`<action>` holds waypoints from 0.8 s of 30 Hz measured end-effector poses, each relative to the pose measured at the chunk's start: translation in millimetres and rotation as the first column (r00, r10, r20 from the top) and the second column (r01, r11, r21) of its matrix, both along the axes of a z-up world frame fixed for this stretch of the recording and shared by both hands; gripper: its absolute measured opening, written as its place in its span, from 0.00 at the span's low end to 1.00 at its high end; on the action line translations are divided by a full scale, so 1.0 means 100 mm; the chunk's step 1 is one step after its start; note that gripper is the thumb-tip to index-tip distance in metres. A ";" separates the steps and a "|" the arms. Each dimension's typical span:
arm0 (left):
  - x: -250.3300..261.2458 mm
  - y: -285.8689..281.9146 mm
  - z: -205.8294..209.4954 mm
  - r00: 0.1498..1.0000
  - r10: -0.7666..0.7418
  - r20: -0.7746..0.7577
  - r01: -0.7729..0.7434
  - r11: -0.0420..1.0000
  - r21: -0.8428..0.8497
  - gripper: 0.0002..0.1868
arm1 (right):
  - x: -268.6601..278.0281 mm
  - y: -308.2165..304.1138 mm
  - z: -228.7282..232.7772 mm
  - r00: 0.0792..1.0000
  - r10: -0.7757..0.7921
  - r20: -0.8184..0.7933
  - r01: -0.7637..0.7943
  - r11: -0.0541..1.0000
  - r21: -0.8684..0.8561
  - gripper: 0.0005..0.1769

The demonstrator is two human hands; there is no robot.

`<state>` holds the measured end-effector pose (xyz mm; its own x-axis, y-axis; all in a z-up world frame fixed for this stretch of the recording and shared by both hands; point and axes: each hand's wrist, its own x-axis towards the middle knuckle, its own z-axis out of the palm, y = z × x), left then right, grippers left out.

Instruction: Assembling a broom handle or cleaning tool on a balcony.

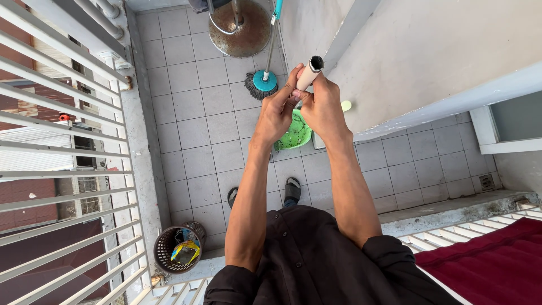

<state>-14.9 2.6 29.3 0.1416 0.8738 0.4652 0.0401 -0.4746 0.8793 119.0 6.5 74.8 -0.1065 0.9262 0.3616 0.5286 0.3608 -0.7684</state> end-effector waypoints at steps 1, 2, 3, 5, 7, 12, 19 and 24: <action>0.00 0.01 0.00 1.000 -0.002 0.000 0.002 1.000 0.000 0.28 | 0.01 0.00 -0.01 1.000 -0.002 0.000 0.002 1.000 0.000 0.15; 0.01 0.01 0.00 1.000 0.001 -0.016 -0.002 1.000 -0.023 0.28 | 0.02 0.00 -0.02 1.000 0.013 0.002 -0.013 0.999 0.044 0.15; 0.00 0.01 0.00 0.999 0.004 -0.033 -0.006 0.999 -0.047 0.28 | 0.03 0.00 -0.03 1.000 0.027 0.004 -0.028 0.996 0.088 0.16; 0.01 -0.01 0.02 1.000 0.006 -0.024 -0.006 1.000 -0.018 0.28 | 0.02 -0.03 0.03 1.000 0.017 0.004 -0.018 0.999 0.050 0.15; 0.00 -0.02 0.04 1.000 0.006 -0.016 -0.006 1.000 0.012 0.28 | 0.01 -0.04 0.04 1.000 0.007 0.004 -0.007 1.000 0.013 0.15; 0.00 -0.03 0.07 1.000 -0.011 -0.018 0.011 0.999 -0.037 0.27 | 0.01 -0.07 0.08 1.000 0.019 -0.001 -0.019 0.996 0.083 0.17; -0.06 -0.09 0.12 0.999 -0.029 0.016 0.030 0.999 -0.039 0.27 | -0.06 -0.12 0.12 1.000 -0.013 0.024 0.011 0.996 0.086 0.16; -0.14 -0.10 0.15 0.999 -0.045 0.021 0.045 0.998 -0.032 0.27 | -0.15 -0.14 0.14 1.000 -0.021 0.011 0.020 0.994 0.104 0.18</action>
<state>-29.0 -7.0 44.4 0.1721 0.8813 0.4401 0.0018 -0.4470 0.8945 103.6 -7.9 88.8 -0.0930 0.8859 0.4545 0.5454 0.4272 -0.7211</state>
